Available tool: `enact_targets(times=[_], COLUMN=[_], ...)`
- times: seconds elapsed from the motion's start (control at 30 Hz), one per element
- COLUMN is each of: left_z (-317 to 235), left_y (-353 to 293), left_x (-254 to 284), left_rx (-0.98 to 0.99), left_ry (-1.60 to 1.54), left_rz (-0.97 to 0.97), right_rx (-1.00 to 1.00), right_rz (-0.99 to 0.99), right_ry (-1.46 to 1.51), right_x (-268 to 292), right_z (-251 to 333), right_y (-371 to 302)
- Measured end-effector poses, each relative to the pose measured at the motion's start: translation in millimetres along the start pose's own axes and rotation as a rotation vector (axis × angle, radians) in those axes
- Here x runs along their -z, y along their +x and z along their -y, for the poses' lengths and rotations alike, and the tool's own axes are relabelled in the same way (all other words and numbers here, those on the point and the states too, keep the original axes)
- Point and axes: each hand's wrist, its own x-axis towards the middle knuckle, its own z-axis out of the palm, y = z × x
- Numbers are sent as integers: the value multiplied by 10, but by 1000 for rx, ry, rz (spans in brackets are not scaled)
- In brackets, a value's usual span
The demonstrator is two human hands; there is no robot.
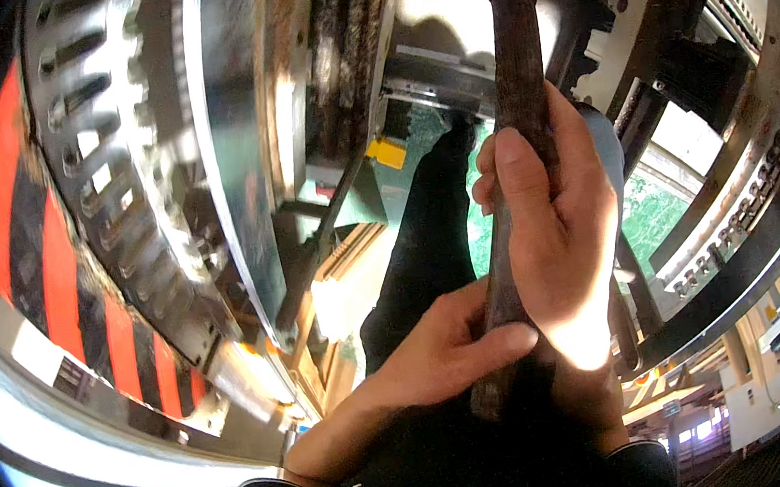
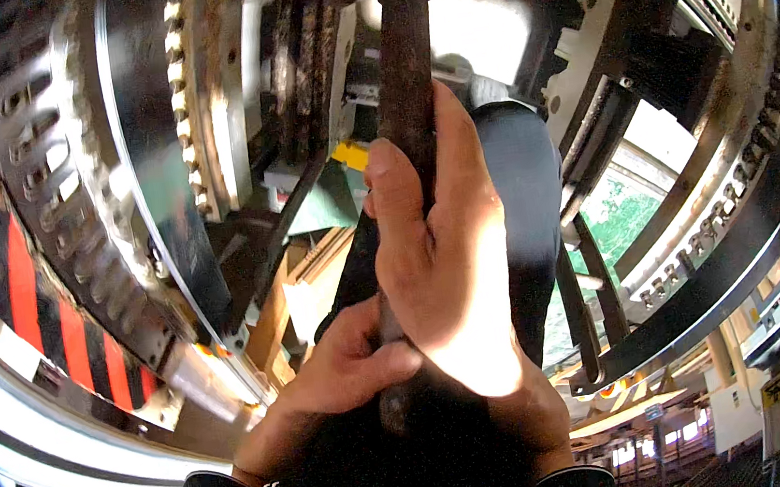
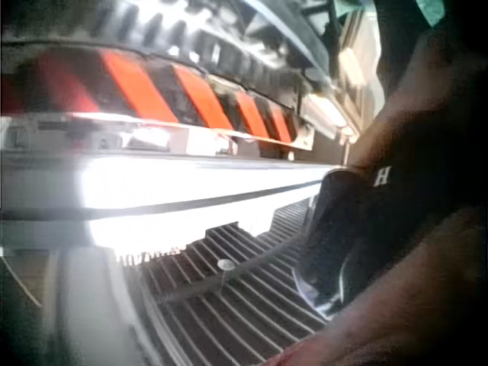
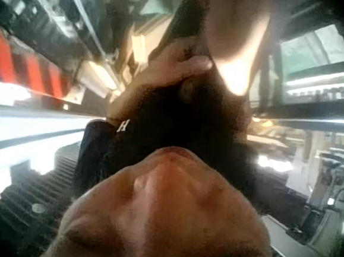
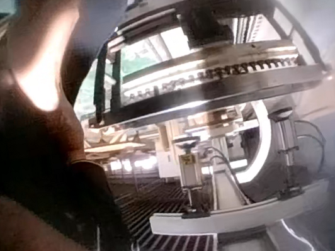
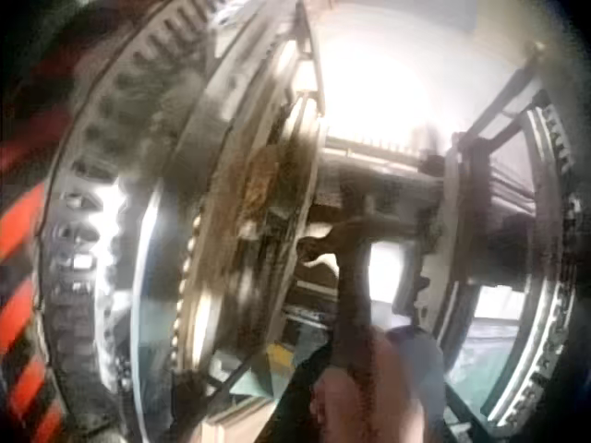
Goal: The person operates a CNC woodworking machine, adjusting the tool head and securing a wooden board onto the machine bed. They measure the board with a tape measure, run the machine to cut the wood, and then remove the finished piece to place it on a stack.
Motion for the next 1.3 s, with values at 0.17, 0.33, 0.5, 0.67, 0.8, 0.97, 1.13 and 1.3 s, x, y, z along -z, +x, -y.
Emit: enact_targets(times=[0.17,0.33,0.5,0.67,0.8,0.97,1.13,1.3], left_z=[667,1869,3675,4972,6119,7282,8380,8524], left_y=[-334,-697,-1327,-2508,-3312,-3967,-4259,-4799], left_x=[29,269,725,713,946,1031,1351,2164], left_rx=[128,129,75,63,56,61,-196,-516], left_ry=[-247,-254,-151,-242,-35,-95,-178,-41], left_rz=[-94,-444,-740,-932,-1161,-1349,-1554,-1567], right_rx=[-97,-200,118,59,129,-287,-583,-717], right_rz=[62,241,425,380,353,155,58,-24], right_ry=[-22,-330,-687,-984,-883,-338,-124,-408], right_x=[-156,-323,-189,455,1208,2048,2722,2371], right_z=[-663,-1678,-2447,-2729,-3670,-4887,-6141,-6522], right_y=[-598,-1316,-2414,-3562,-3985,-4546,-5622,-6977])
